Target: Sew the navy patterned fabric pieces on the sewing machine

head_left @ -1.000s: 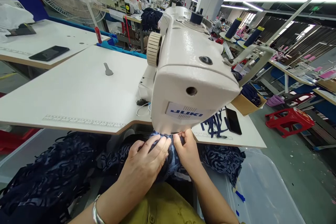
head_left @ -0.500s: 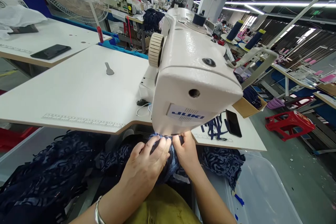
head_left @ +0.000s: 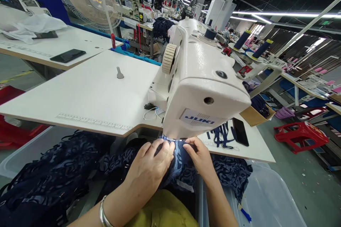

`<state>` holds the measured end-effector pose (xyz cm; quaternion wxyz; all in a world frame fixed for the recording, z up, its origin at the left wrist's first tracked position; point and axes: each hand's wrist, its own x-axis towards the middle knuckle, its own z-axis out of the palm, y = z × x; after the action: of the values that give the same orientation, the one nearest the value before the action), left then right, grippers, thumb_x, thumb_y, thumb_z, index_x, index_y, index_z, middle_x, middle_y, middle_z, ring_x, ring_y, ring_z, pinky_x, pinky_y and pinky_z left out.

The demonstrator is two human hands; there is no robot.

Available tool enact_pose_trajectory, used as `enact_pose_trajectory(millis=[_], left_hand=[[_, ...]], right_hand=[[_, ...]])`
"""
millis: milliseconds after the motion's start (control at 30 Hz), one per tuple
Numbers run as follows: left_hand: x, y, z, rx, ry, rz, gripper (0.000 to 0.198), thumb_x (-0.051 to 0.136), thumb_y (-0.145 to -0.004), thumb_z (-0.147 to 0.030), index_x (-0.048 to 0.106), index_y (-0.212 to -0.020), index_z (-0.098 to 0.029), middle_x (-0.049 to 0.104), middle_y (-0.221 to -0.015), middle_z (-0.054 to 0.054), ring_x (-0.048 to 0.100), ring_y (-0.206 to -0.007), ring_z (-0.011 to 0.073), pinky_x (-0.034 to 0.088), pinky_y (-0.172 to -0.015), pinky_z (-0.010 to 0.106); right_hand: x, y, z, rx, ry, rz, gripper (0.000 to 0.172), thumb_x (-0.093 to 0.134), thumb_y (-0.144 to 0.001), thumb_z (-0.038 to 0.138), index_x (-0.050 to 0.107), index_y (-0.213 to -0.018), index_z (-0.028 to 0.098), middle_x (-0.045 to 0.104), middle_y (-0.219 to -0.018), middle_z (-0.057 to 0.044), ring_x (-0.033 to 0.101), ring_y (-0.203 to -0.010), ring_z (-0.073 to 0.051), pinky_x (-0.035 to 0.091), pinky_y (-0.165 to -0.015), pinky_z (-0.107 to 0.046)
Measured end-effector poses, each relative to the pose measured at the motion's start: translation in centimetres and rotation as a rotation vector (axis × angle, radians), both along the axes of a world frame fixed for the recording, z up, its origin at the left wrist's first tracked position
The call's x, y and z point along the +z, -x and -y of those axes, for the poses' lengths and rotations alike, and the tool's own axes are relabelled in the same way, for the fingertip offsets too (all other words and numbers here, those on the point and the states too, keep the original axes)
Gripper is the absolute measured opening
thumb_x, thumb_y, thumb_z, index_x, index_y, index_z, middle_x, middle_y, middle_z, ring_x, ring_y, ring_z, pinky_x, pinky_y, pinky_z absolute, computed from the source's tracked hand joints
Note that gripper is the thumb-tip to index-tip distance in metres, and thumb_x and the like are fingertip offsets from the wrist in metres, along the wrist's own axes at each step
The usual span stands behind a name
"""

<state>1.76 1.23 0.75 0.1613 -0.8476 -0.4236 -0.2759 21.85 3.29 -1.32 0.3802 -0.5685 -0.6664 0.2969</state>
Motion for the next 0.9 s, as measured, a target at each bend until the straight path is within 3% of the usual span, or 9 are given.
enact_pose_trajectory(millis=[233,367,433,500,600,700,833,900], left_hand=[[0.2,-0.3,0.0,-0.031,-0.004,-0.013,0.029,0.043,-0.096,-0.023,0.062,-0.117,-0.016,0.068,-0.111,0.005,0.057,-0.103,0.0234,0.036,-0.086,0.039],[0.3,-0.7,0.4,-0.052,0.080,-0.007,0.053,0.040,-0.093,-0.053,0.060,-0.120,-0.013,0.066,-0.114,0.009,0.055,-0.107,0.0287,0.036,-0.088,0.042],[0.3,-1.0,0.7,-0.060,0.105,-0.005,0.074,0.038,-0.084,-0.071,0.060,-0.121,-0.011,0.065,-0.116,0.011,0.053,-0.109,0.0320,0.035,-0.091,0.044],[0.2,-1.3,0.9,-0.041,0.117,-0.018,0.080,0.042,-0.079,-0.074,0.058,-0.123,-0.009,0.064,-0.117,0.013,0.052,-0.111,0.0333,0.034,-0.094,0.044],[0.4,-1.3,1.1,-0.017,0.119,-0.082,0.060,0.052,-0.085,-0.052,0.054,-0.127,-0.009,0.062,-0.119,0.013,0.051,-0.113,0.0326,0.034,-0.094,0.044],[0.9,-0.3,1.2,-0.044,0.116,-0.112,0.043,0.048,-0.085,-0.031,0.057,-0.122,-0.012,0.064,-0.116,0.013,0.053,-0.112,0.0304,0.035,-0.092,0.043],[0.9,2.3,0.7,0.062,0.049,-0.092,0.037,0.036,-0.084,-0.007,0.063,-0.109,-0.008,0.065,-0.111,0.017,0.057,-0.107,0.0282,0.038,-0.088,0.041],[0.5,3.4,0.1,0.125,-0.017,-0.092,0.039,0.034,-0.085,-0.003,0.059,-0.115,-0.006,0.061,-0.119,0.020,0.057,-0.109,0.0302,0.038,-0.090,0.043]], right_hand=[[0.5,-4.9,1.3,-0.043,0.073,0.141,0.021,0.055,-0.090,0.039,0.054,-0.078,0.021,0.057,-0.081,0.000,0.053,-0.079,-0.017,0.038,-0.073,-0.027],[0.9,-6.3,2.4,-0.039,0.241,0.146,0.029,0.052,-0.090,0.045,0.049,-0.073,0.021,0.054,-0.067,0.002,0.051,-0.066,-0.015,0.036,-0.064,-0.026],[0.7,-6.5,2.8,-0.032,0.384,0.061,0.033,0.051,-0.090,0.048,0.048,-0.072,0.021,0.051,-0.054,0.005,0.046,-0.053,-0.012,0.034,-0.058,-0.025],[0.4,-6.5,2.9,-0.010,0.473,-0.100,0.035,0.053,-0.088,0.050,0.047,-0.071,0.021,0.051,-0.048,0.006,0.044,-0.048,-0.011,0.033,-0.055,-0.024],[-0.2,-6.1,2.7,-0.023,0.484,-0.446,0.038,0.060,-0.084,0.050,0.045,-0.067,0.020,0.058,-0.057,0.003,0.048,-0.052,-0.010,0.035,-0.054,-0.022],[-0.1,-4.9,2.4,-0.056,0.447,-0.722,0.039,0.066,-0.078,0.047,0.041,-0.067,0.020,0.054,-0.062,0.004,0.044,-0.049,-0.007,0.033,-0.049,-0.020],[1.2,-1.6,1.7,0.028,0.395,-0.788,0.030,0.069,-0.075,0.040,0.046,-0.080,0.022,0.052,-0.071,0.004,0.044,-0.050,-0.007,0.036,-0.046,-0.020],[1.7,0.5,1.1,0.028,0.353,-0.705,0.026,0.066,-0.077,0.037,0.048,-0.087,0.023,0.050,-0.070,0.005,0.046,-0.053,-0.009,0.041,-0.048,-0.021]])
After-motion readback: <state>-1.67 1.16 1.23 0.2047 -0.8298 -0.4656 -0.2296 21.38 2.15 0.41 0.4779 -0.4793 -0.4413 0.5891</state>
